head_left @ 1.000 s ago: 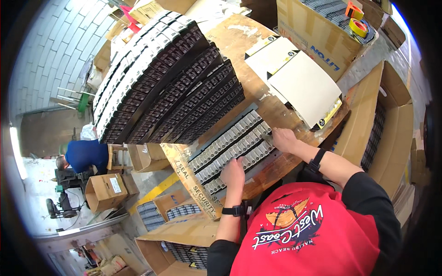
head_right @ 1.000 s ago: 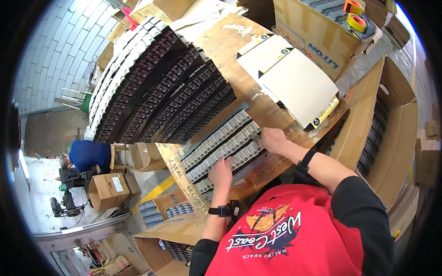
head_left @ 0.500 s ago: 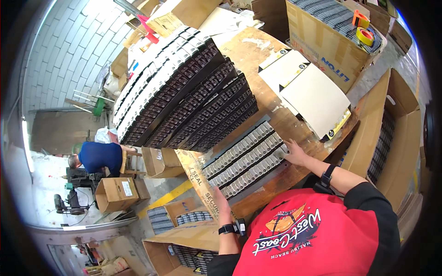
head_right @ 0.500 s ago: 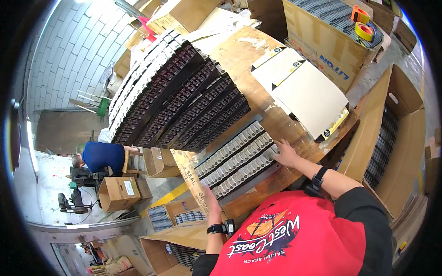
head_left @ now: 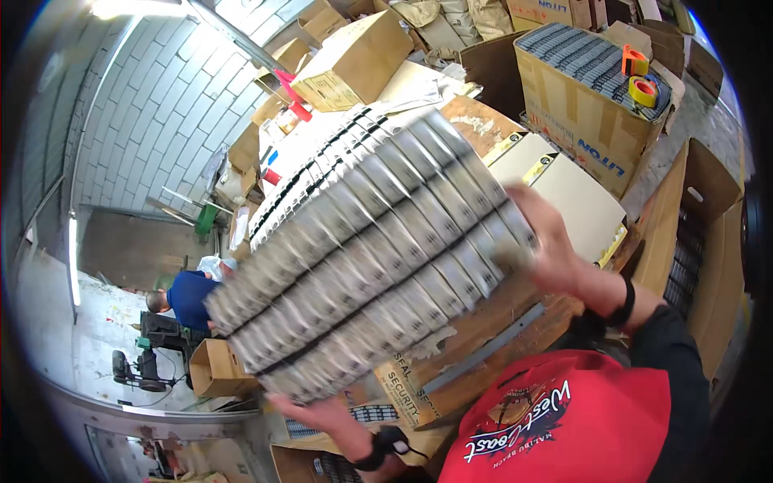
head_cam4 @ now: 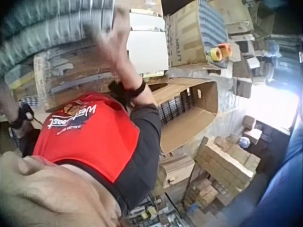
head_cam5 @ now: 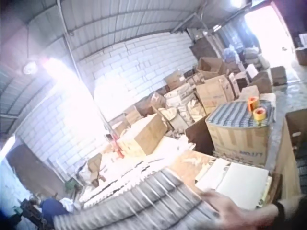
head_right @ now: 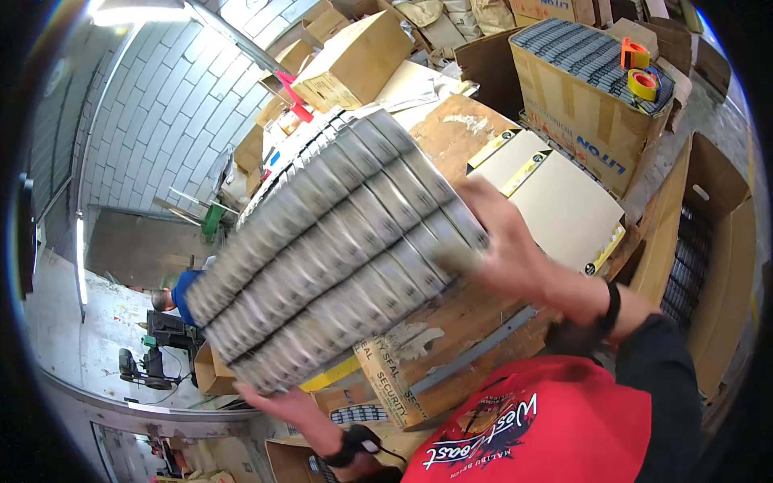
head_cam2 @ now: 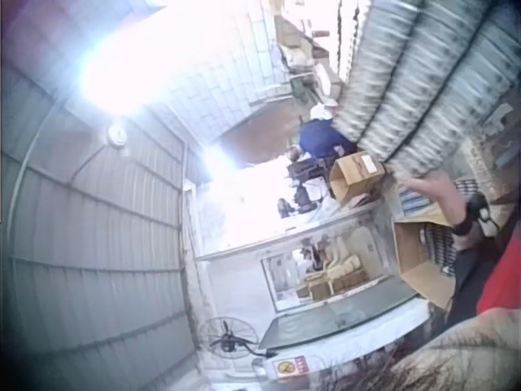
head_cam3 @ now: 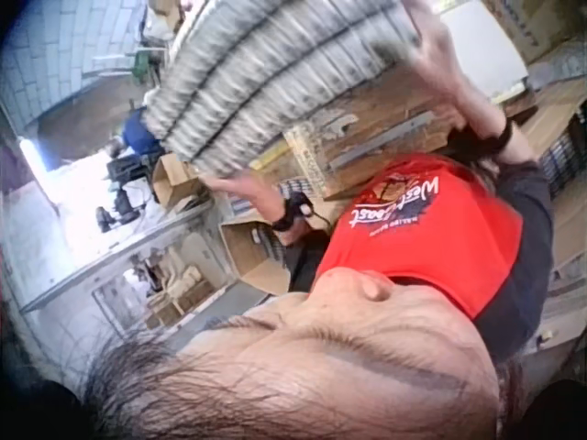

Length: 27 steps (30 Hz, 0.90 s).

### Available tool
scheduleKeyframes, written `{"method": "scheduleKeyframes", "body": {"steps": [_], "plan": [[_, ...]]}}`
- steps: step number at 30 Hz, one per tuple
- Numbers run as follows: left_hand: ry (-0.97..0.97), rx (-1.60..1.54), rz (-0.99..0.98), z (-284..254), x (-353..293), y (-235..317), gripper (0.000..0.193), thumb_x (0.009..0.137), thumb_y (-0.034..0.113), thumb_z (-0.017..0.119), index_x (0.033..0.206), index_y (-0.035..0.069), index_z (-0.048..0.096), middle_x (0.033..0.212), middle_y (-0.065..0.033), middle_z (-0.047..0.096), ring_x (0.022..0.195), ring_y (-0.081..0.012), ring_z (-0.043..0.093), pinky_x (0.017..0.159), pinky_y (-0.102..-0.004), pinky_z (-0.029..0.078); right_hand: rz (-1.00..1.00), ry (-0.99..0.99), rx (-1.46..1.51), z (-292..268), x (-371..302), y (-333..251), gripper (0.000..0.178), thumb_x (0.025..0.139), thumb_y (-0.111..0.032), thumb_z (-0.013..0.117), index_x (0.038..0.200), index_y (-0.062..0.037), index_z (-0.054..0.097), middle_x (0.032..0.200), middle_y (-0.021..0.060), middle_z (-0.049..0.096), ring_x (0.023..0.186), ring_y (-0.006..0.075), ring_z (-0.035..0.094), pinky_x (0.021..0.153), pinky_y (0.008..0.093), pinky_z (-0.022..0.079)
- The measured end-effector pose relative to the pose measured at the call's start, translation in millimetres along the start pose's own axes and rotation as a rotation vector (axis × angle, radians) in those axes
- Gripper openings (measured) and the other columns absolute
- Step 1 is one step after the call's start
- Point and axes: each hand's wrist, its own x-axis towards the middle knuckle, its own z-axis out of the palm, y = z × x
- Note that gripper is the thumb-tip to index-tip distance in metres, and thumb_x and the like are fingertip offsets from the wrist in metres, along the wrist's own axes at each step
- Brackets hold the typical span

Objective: The person repeatedly picks up small black rectangular items from a large cardboard box and places them onto a wooden table. They arrange the items in neat rows and stacks on the table surface. The person continues this transfer process throughout the video, moving items from the box to the table.

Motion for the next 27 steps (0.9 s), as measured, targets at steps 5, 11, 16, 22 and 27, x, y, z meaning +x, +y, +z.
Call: {"method": "scheduleKeyframes", "body": {"steps": [5, 11, 16, 22, 27], "plan": [[-0.020, -0.289, -0.059, 84.6, 124.9, 5.0, 0.069, 0.091, 0.052, 0.038, 0.134, -0.002, 0.031, 0.138, -0.0161, 0.034, 0.122, -0.0266, 0.039, 0.103, -0.0396, 0.029, 0.071, -0.131, 0.025, 31.0, 154.7, 12.5, 0.054, 0.077, -0.055, 0.061, 0.068, -0.0021, 0.057, 0.059, 0.0017, 0.048, 0.054, 0.0141, 0.047, 0.050, 0.0302, 0.037], [0.141, 0.458, 0.044, 80.8, 165.0, -110.6, 0.069, 0.095, 0.050, 0.027, 0.128, -0.010, 0.036, 0.128, -0.0193, 0.044, 0.111, -0.0273, 0.045, 0.100, -0.0351, 0.032, 0.217, -0.218, 0.260, 60.4, 187.7, 39.1, 0.067, 0.083, -0.056, 0.052, 0.118, 0.0015, 0.053, 0.111, 0.0133, 0.057, 0.105, 0.0207, 0.051, 0.089, 0.0354, 0.040], [0.096, -0.058, -0.304, 88.4, 119.0, -91.0, 0.071, 0.095, 0.052, 0.021, 0.132, -0.007, 0.034, 0.132, -0.0207, 0.041, 0.111, -0.0287, 0.047, 0.098, -0.0335, 0.035, 0.505, -0.117, 0.278, 39.0, 122.2, 94.9, 0.037, 0.087, -0.034, 0.051, 0.105, -0.0033, 0.059, 0.105, 0.0074, 0.059, 0.093, 0.0150, 0.054, 0.075, 0.0328, 0.046], [-0.055, 0.012, -0.388, 30.8, 45.3, -156.0, 0.045, 0.087, 0.030, 0.048, 0.122, 0.001, 0.047, 0.121, -0.0128, 0.049, 0.113, -0.0232, 0.047, 0.092, -0.0379, 0.038, 0.609, -0.466, -0.845, -81.0, -47.4, 239.5, 0.023, 0.067, -0.022, 0.062, 0.079, -0.0037, 0.068, 0.077, 0.0184, 0.064, 0.074, 0.0310, 0.063, 0.066, 0.0393, 0.050], [-0.301, 0.102, -0.831, -13.4, -23.7, -183.1, 0.033, 0.086, 0.022, 0.049, 0.108, -0.002, 0.053, 0.097, -0.0105, 0.059, 0.091, -0.0214, 0.057, 0.079, -0.0343, 0.044, 0.736, -1.101, -1.105, -134.1, -119.0, 214.4, 0.026, 0.066, -0.022, 0.065, 0.084, -0.0033, 0.067, 0.088, 0.0182, 0.064, 0.082, 0.0321, 0.063, 0.069, 0.0430, 0.051]]}}
